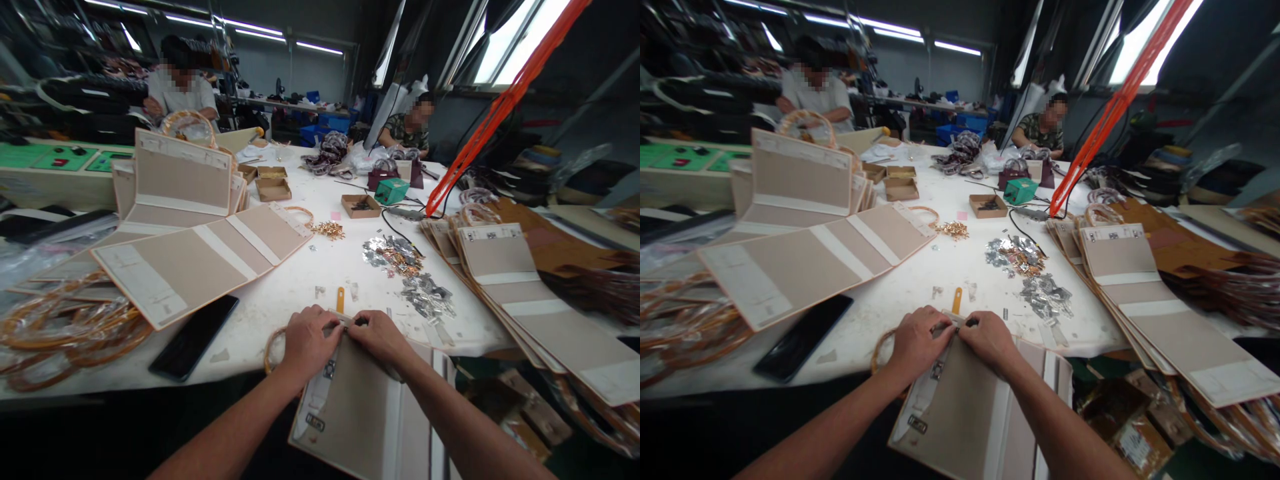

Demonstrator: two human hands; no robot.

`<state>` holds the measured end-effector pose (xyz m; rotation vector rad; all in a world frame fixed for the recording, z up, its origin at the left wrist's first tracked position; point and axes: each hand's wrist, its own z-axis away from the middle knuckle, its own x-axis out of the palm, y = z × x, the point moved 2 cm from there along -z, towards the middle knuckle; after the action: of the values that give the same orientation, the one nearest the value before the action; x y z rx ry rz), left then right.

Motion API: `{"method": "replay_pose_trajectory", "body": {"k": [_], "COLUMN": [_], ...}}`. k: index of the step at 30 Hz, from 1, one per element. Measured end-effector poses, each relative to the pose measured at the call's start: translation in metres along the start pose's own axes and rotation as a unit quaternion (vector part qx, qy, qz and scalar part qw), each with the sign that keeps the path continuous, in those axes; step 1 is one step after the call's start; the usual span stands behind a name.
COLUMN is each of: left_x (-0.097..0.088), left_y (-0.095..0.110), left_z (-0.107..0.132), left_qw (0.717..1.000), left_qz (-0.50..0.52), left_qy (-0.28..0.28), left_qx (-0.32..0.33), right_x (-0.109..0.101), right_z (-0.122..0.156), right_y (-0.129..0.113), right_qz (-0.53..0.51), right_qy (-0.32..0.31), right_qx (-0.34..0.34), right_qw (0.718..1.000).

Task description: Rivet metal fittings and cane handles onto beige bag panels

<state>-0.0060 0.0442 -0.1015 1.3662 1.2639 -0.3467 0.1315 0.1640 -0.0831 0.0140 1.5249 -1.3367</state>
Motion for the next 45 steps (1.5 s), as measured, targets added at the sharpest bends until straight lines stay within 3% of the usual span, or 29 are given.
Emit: {"method": "replay_pose_trajectory", "body": {"k": [14, 19, 26, 30, 34, 39, 45], "left_x": [0.001, 0.001, 0.004, 0.005, -0.006, -0.023, -0.021], "left_y": [-0.001, -0.001, 0.0, 0.002, 0.0, -0.011, -0.014], "left_z": [0.001, 0.002, 0.002, 0.002, -0.004, -0.024, -0.048], "left_qw": [1.0, 1.0, 1.0, 1.0, 0.997, 0.977, 0.957], "left_qz": [-0.003, -0.002, 0.001, 0.011, 0.035, 0.082, 0.104], "left_qy": [-0.011, -0.012, -0.008, -0.019, -0.065, -0.173, -0.248], "left_qx": [0.01, 0.011, 0.007, -0.009, -0.039, -0.091, -0.111], "right_x": [0.0, 0.0, 0.004, 0.003, 0.002, -0.001, 0.003], "right_z": [0.0, -0.001, -0.007, -0.008, -0.006, -0.001, 0.0], "right_y": [0.0, -0.001, 0.001, 0.0, -0.003, -0.007, -0.004], "right_qz": [-0.015, 0.018, 0.025, 0.04, 0.055, 0.052, 0.055], "right_qy": [-0.037, -0.011, -0.026, 0.017, 0.03, 0.017, 0.036], "right_qx": [0.017, -0.005, 0.012, 0.017, 0.012, 0.015, 0.003], "right_qw": [0.999, 1.0, 0.999, 0.999, 0.998, 0.998, 0.998]}}
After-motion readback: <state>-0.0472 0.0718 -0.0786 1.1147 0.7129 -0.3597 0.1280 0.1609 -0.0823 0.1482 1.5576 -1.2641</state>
